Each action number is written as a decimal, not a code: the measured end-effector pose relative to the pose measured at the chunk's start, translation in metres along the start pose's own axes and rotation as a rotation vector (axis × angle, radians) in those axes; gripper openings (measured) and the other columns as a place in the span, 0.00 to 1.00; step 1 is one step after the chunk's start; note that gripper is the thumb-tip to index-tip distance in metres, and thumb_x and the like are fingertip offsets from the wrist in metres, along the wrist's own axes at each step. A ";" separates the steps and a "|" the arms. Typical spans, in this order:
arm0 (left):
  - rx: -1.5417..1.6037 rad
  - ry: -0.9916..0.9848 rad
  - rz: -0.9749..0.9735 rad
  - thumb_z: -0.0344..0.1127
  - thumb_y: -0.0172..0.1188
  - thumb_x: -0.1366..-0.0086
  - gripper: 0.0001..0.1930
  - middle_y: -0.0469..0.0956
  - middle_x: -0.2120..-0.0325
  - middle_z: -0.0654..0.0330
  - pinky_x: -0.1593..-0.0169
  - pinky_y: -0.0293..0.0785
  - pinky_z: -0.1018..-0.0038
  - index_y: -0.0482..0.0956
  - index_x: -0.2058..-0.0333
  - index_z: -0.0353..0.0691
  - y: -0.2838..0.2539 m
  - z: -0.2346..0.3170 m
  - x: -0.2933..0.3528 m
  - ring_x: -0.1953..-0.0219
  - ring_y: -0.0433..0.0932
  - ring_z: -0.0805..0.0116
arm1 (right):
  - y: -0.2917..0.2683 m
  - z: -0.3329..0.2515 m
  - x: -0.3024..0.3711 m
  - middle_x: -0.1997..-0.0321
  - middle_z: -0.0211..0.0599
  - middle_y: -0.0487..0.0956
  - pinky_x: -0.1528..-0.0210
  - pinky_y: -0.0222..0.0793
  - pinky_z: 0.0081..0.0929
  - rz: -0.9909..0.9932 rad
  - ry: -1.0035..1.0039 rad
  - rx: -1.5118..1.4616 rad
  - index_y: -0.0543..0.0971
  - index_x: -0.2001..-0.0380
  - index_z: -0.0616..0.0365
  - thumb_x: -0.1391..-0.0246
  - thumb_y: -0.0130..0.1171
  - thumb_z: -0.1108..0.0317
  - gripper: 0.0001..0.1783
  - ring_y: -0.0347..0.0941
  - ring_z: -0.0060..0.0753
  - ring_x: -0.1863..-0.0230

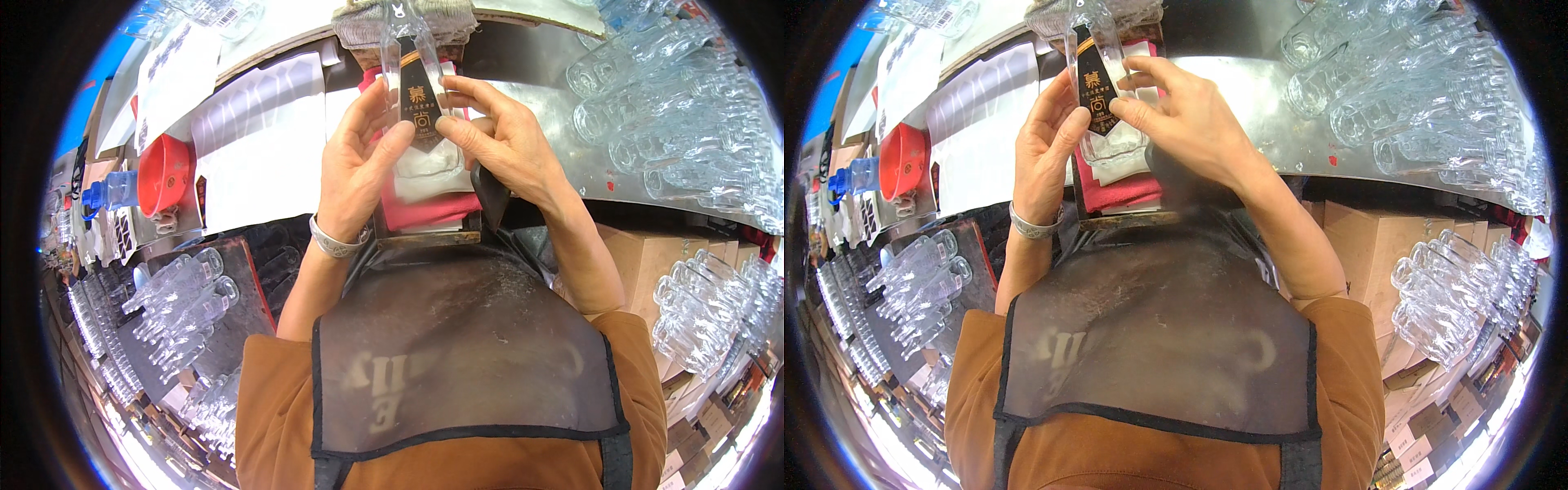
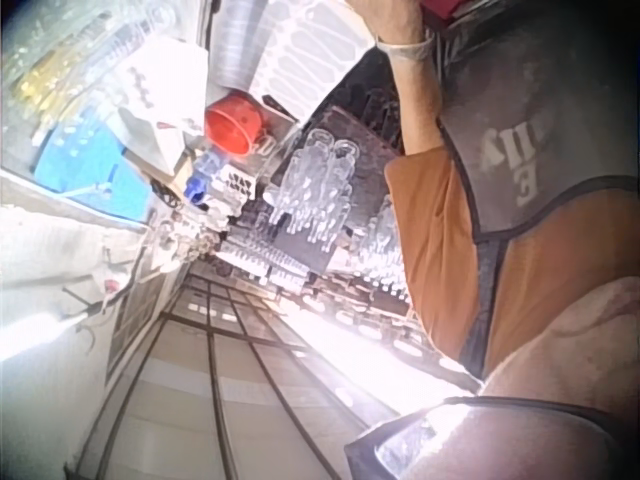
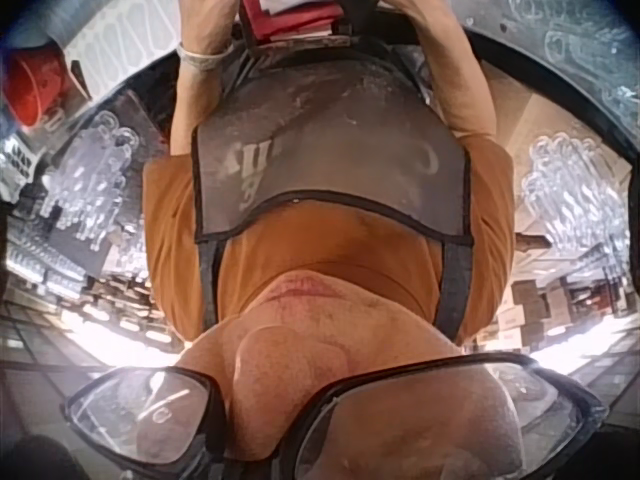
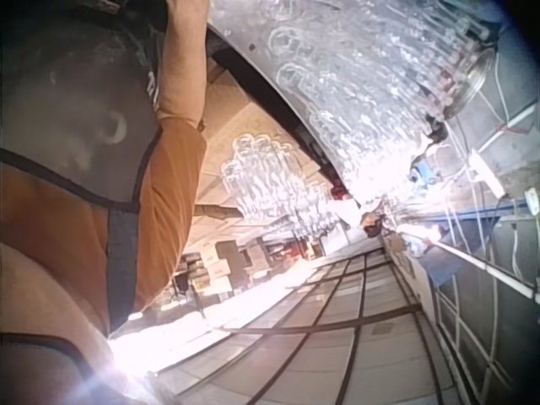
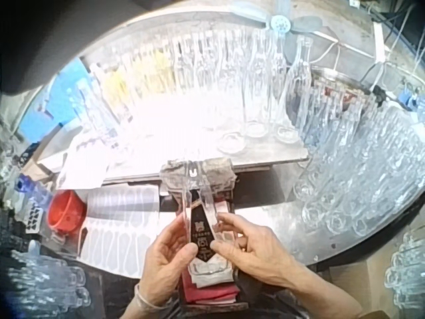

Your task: The person repeatedly picks clear plastic bottles from a table, places each into a red holder, applies a label to the bottle with a black card, and sets the labeled bottle aside. The process is repeated for multiple bottles in a consistent sequence.

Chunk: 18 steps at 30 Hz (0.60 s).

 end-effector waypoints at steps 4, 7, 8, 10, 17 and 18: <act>-0.006 -0.009 -0.007 0.30 0.64 0.34 0.34 0.69 0.40 0.48 0.38 0.69 0.68 0.60 0.34 0.26 0.001 0.001 0.000 0.39 0.70 0.61 | 0.000 0.001 0.001 0.53 0.46 0.83 0.59 0.75 0.25 -0.010 0.008 -0.008 0.72 0.43 0.69 0.42 0.66 0.61 0.30 0.80 0.26 0.62; -0.003 -0.005 -0.008 0.30 0.64 0.33 0.34 0.69 0.40 0.48 0.38 0.70 0.67 0.60 0.34 0.26 0.001 0.001 0.000 0.39 0.70 0.61 | 0.000 0.001 0.001 0.52 0.46 0.82 0.59 0.75 0.25 -0.014 0.008 0.003 0.72 0.42 0.70 0.43 0.66 0.61 0.31 0.81 0.26 0.63; 0.000 -0.003 -0.008 0.30 0.64 0.34 0.34 0.69 0.40 0.48 0.38 0.70 0.67 0.60 0.34 0.26 0.001 0.001 0.001 0.39 0.70 0.61 | 0.000 0.001 0.001 0.52 0.46 0.82 0.59 0.75 0.25 -0.014 0.010 0.000 0.72 0.42 0.70 0.43 0.66 0.61 0.31 0.81 0.26 0.62; 0.006 0.001 -0.010 0.30 0.64 0.34 0.34 0.69 0.40 0.48 0.39 0.70 0.67 0.60 0.34 0.25 0.002 0.001 0.000 0.39 0.70 0.61 | 0.000 0.000 0.001 0.52 0.47 0.82 0.58 0.75 0.25 -0.012 0.012 -0.004 0.72 0.42 0.70 0.43 0.66 0.61 0.31 0.81 0.27 0.62; -0.162 0.138 0.025 0.32 0.61 0.32 0.32 0.68 0.38 0.47 0.39 0.70 0.65 0.61 0.33 0.31 -0.001 0.027 -0.011 0.38 0.70 0.58 | 0.000 0.002 0.001 0.48 0.45 0.81 0.55 0.74 0.24 -0.068 0.090 -0.089 0.69 0.39 0.69 0.41 0.65 0.60 0.33 0.80 0.26 0.59; -0.227 0.220 0.017 0.32 0.61 0.32 0.31 0.68 0.37 0.47 0.38 0.69 0.64 0.62 0.33 0.33 -0.001 0.035 -0.014 0.37 0.70 0.56 | 0.001 0.002 0.001 0.46 0.45 0.79 0.62 0.72 0.21 -0.090 0.099 -0.091 0.68 0.38 0.68 0.40 0.64 0.62 0.32 0.76 0.21 0.66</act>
Point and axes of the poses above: each hand's wrist, its own x-axis away from the middle knuckle, its own y-axis out of the palm, z = x × y, the point moved 9 cm from there along -x, towards the middle knuckle
